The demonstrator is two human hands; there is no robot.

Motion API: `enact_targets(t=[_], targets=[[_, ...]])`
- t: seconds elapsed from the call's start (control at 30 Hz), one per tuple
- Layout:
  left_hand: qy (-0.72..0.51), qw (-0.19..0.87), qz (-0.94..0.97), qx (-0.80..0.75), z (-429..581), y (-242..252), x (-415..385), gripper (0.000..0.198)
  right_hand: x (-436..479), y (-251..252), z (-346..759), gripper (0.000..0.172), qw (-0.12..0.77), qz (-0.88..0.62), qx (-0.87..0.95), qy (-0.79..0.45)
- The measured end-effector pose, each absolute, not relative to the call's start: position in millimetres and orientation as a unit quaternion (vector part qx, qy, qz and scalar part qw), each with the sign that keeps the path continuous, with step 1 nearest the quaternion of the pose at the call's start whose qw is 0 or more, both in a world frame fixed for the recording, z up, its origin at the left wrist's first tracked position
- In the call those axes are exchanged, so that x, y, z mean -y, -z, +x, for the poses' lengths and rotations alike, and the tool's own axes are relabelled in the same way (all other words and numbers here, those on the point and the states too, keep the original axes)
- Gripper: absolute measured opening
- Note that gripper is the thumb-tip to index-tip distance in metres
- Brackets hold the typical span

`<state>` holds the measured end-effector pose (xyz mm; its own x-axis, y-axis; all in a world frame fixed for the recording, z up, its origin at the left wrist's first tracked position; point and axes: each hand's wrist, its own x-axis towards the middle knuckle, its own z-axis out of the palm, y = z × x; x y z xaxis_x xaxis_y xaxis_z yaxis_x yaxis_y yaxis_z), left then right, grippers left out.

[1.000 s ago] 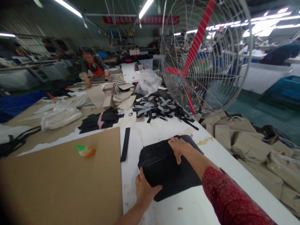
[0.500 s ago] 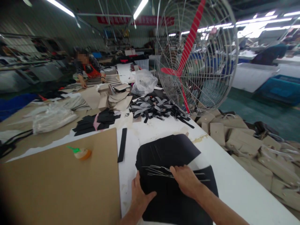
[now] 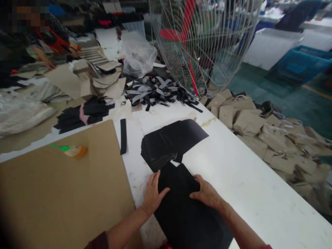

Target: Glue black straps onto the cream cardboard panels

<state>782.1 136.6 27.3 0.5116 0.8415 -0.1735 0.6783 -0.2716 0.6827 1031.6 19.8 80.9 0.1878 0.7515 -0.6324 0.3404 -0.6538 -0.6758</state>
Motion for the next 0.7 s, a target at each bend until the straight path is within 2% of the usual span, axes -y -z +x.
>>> enact_targets(t=[0.13, 0.27, 0.33, 0.4, 0.5, 0.6, 0.7], targets=[[-0.107, 0.31, 0.822, -0.466, 770.6, -20.7, -123.3, 0.059, -0.5, -91.0, 1001.1, 0.069, 0.32, -0.648, 0.23, -0.652], [-0.09, 0.319, 0.827, -0.454, 769.5, -22.7, -120.3, 0.056, 9.1, -91.1, 977.9, 0.075, 0.346, -0.654, 0.188, -0.646], [-0.103, 0.346, 0.817, -0.45, 770.2, -24.6, -121.2, 0.06, 7.9, -95.6, 970.9, 0.069, 0.348, -0.655, 0.182, -0.645], [-0.134, 0.396, 0.784, -0.459, 768.3, -27.8, -125.8, 0.076, 4.6, -108.0, 965.0, 0.06, 0.347, -0.647, 0.185, -0.654], [-0.165, 0.543, 0.68, -0.464, 754.8, -40.8, -145.1, 0.102, -4.8, -141.1, 954.2, 0.055, 0.331, -0.629, 0.21, -0.671], [-0.124, 0.705, 0.571, -0.402, 722.4, -71.3, -176.6, 0.103, -25.2, -179.1, 939.8, 0.052, 0.296, -0.604, 0.28, -0.685], [-0.112, 0.787, 0.514, -0.324, 674.8, -116.8, -204.7, 0.101, -60.2, -208.6, 918.8, 0.038, 0.243, -0.592, 0.379, -0.669]])
